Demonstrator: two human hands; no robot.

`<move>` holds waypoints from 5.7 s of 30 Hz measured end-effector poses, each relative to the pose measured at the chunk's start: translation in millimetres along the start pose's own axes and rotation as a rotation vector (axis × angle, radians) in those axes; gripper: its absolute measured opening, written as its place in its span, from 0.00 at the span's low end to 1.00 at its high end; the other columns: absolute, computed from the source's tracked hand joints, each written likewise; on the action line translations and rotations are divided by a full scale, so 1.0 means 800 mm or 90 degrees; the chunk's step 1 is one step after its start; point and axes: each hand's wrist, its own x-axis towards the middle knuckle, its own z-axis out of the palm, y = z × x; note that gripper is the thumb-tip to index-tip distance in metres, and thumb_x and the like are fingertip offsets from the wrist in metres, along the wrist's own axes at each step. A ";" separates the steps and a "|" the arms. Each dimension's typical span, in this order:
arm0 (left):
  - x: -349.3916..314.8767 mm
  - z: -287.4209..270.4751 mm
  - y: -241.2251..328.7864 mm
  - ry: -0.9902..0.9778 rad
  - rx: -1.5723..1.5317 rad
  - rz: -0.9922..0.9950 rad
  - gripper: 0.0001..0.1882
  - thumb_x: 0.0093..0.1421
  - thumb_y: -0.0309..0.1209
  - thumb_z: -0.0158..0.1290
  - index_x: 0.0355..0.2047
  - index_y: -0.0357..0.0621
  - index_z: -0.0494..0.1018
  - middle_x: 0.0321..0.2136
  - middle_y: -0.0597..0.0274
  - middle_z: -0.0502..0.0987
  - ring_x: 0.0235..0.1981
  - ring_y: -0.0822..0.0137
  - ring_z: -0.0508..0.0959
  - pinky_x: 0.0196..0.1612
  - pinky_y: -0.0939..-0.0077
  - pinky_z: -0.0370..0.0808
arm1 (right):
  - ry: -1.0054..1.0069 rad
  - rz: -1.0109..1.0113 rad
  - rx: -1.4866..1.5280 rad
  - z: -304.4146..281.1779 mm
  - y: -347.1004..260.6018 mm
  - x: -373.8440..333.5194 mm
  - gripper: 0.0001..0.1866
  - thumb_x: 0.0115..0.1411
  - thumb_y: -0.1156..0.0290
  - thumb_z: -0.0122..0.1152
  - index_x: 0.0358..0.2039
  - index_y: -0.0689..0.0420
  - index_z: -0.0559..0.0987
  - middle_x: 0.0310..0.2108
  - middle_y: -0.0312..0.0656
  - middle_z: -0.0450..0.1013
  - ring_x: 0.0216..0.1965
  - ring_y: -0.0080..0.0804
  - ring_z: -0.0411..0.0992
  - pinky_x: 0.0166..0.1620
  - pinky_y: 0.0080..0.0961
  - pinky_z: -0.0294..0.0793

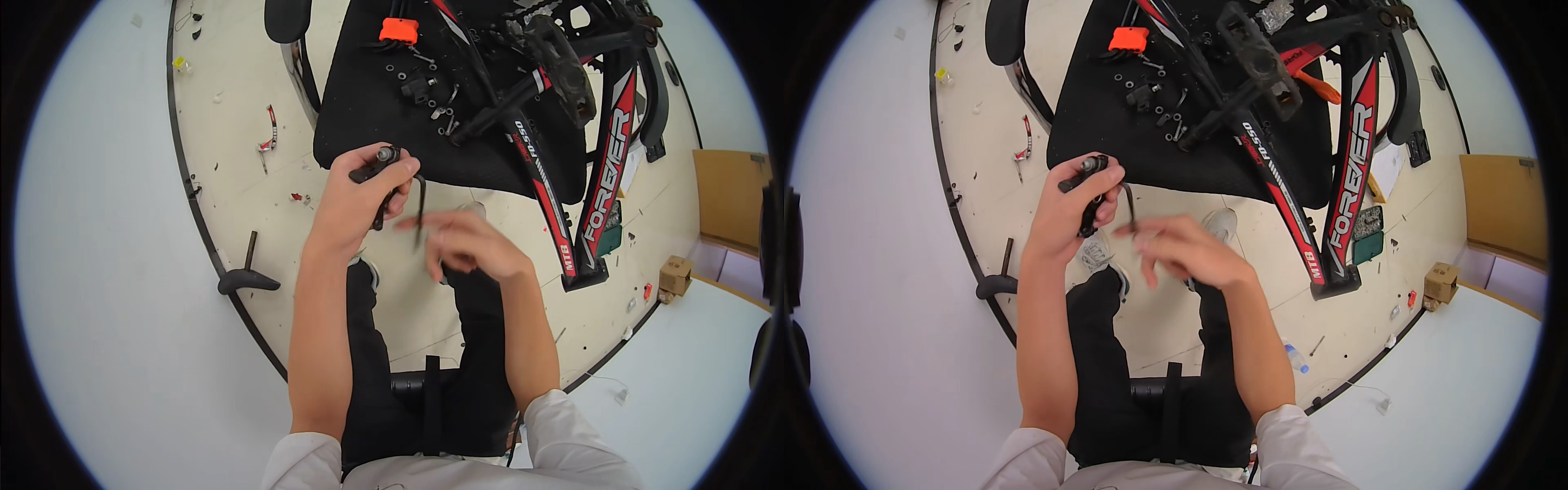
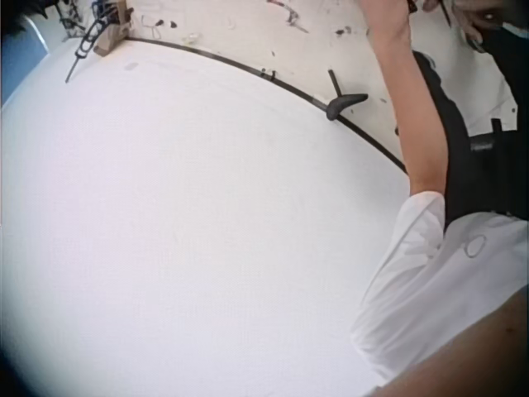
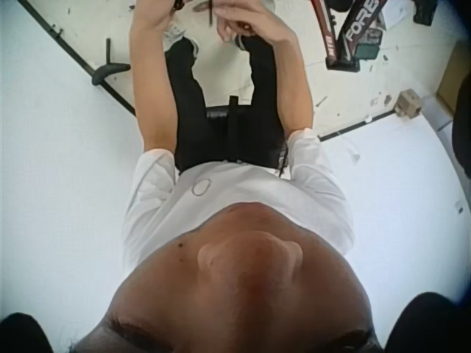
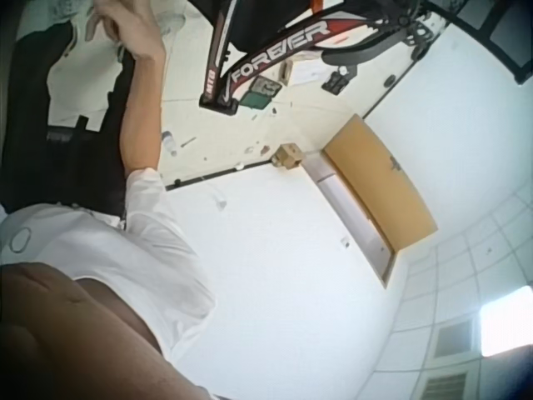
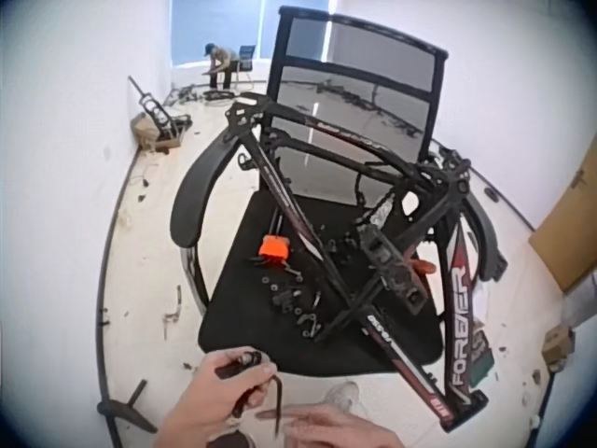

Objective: The person walks to a disassembled bicycle frame and sits on a chair. They use an Allen key to tighten bolts on a small black bicycle component, repeatedly inserting and turning the tool while holding the part steady.

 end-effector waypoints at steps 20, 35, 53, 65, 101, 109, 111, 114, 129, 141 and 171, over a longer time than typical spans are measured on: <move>0.005 0.006 -0.011 -0.011 0.071 0.029 0.05 0.58 0.26 0.56 0.34 0.39 0.75 0.18 0.69 0.70 0.16 0.81 0.65 0.18 0.85 0.60 | -0.104 -0.216 0.226 0.016 0.007 -0.003 0.36 0.60 0.63 0.52 0.67 0.60 0.58 0.28 0.51 0.77 0.13 0.15 0.56 0.18 0.14 0.56; 0.001 0.007 -0.006 0.031 0.019 -0.013 0.03 0.56 0.25 0.55 0.28 0.40 0.72 0.13 0.69 0.67 0.10 0.81 0.60 0.13 0.83 0.54 | 0.055 -0.228 0.165 0.023 -0.004 -0.004 0.38 0.60 0.63 0.54 0.69 0.60 0.55 0.30 0.47 0.78 0.13 0.12 0.53 0.19 0.10 0.55; -0.002 0.001 0.006 0.015 -0.219 -0.073 0.19 0.65 0.46 0.51 0.29 0.42 0.70 0.12 0.67 0.66 0.08 0.81 0.58 0.11 0.83 0.51 | 0.644 -0.461 -0.805 0.001 0.016 0.026 0.12 0.59 0.61 0.65 0.35 0.58 0.84 0.17 0.38 0.69 0.23 0.32 0.69 0.30 0.27 0.67; 0.002 0.013 -0.004 0.122 -0.159 0.002 0.21 0.66 0.48 0.47 0.31 0.42 0.69 0.14 0.66 0.67 0.08 0.79 0.59 0.11 0.83 0.52 | 0.603 -0.344 -0.583 0.020 0.024 0.040 0.12 0.60 0.66 0.63 0.29 0.63 0.82 0.25 0.45 0.77 0.26 0.37 0.73 0.31 0.29 0.70; -0.005 0.023 -0.019 -0.152 0.184 0.302 0.09 0.54 0.32 0.55 0.26 0.37 0.72 0.17 0.71 0.67 0.17 0.82 0.63 0.21 0.85 0.57 | 0.440 -0.155 0.538 0.005 0.001 0.018 0.09 0.64 0.71 0.59 0.42 0.62 0.75 0.32 0.38 0.74 0.36 0.26 0.75 0.44 0.22 0.76; -0.003 0.042 -0.024 0.000 0.134 0.208 0.12 0.55 0.31 0.58 0.22 0.32 0.78 0.11 0.67 0.71 0.15 0.82 0.65 0.20 0.82 0.60 | 0.461 -0.241 0.451 0.002 0.019 0.032 0.08 0.67 0.73 0.51 0.39 0.64 0.74 0.30 0.35 0.71 0.32 0.21 0.69 0.38 0.20 0.71; 0.001 0.045 -0.031 0.024 0.178 0.253 0.15 0.59 0.32 0.55 0.19 0.33 0.76 0.10 0.71 0.67 0.14 0.83 0.63 0.18 0.83 0.57 | 0.466 -0.240 0.469 0.001 0.020 0.036 0.07 0.67 0.73 0.51 0.39 0.64 0.73 0.29 0.34 0.70 0.30 0.20 0.67 0.36 0.19 0.69; 0.001 0.045 -0.031 0.045 0.217 0.272 0.16 0.61 0.32 0.54 0.19 0.33 0.77 0.10 0.72 0.67 0.14 0.84 0.62 0.18 0.83 0.56 | 0.511 -0.204 0.491 0.011 0.012 0.042 0.07 0.67 0.74 0.51 0.39 0.65 0.73 0.29 0.34 0.69 0.29 0.19 0.66 0.35 0.19 0.68; -0.018 0.042 -0.022 0.151 0.292 0.181 0.17 0.55 0.35 0.56 0.19 0.30 0.75 0.09 0.57 0.69 0.13 0.77 0.66 0.19 0.76 0.62 | 0.421 -0.157 0.695 0.004 0.059 0.063 0.09 0.64 0.77 0.53 0.43 0.66 0.75 0.39 0.42 0.74 0.41 0.28 0.74 0.47 0.21 0.76; -0.016 0.005 -0.051 0.129 0.276 0.030 0.24 0.58 0.42 0.56 0.20 0.29 0.76 0.13 0.64 0.72 0.16 0.78 0.70 0.18 0.76 0.64 | 0.334 -0.405 0.505 0.025 0.007 0.058 0.14 0.71 0.68 0.47 0.53 0.59 0.69 0.23 0.30 0.57 0.22 0.17 0.55 0.25 0.16 0.58; -0.006 0.016 -0.016 0.000 -0.091 0.021 0.18 0.63 0.41 0.52 0.25 0.37 0.72 0.13 0.64 0.67 0.08 0.75 0.62 0.13 0.81 0.55 | 0.188 -0.070 0.130 0.017 -0.001 0.027 0.39 0.69 0.39 0.32 0.49 0.64 0.76 0.14 0.31 0.59 0.15 0.20 0.57 0.23 0.20 0.59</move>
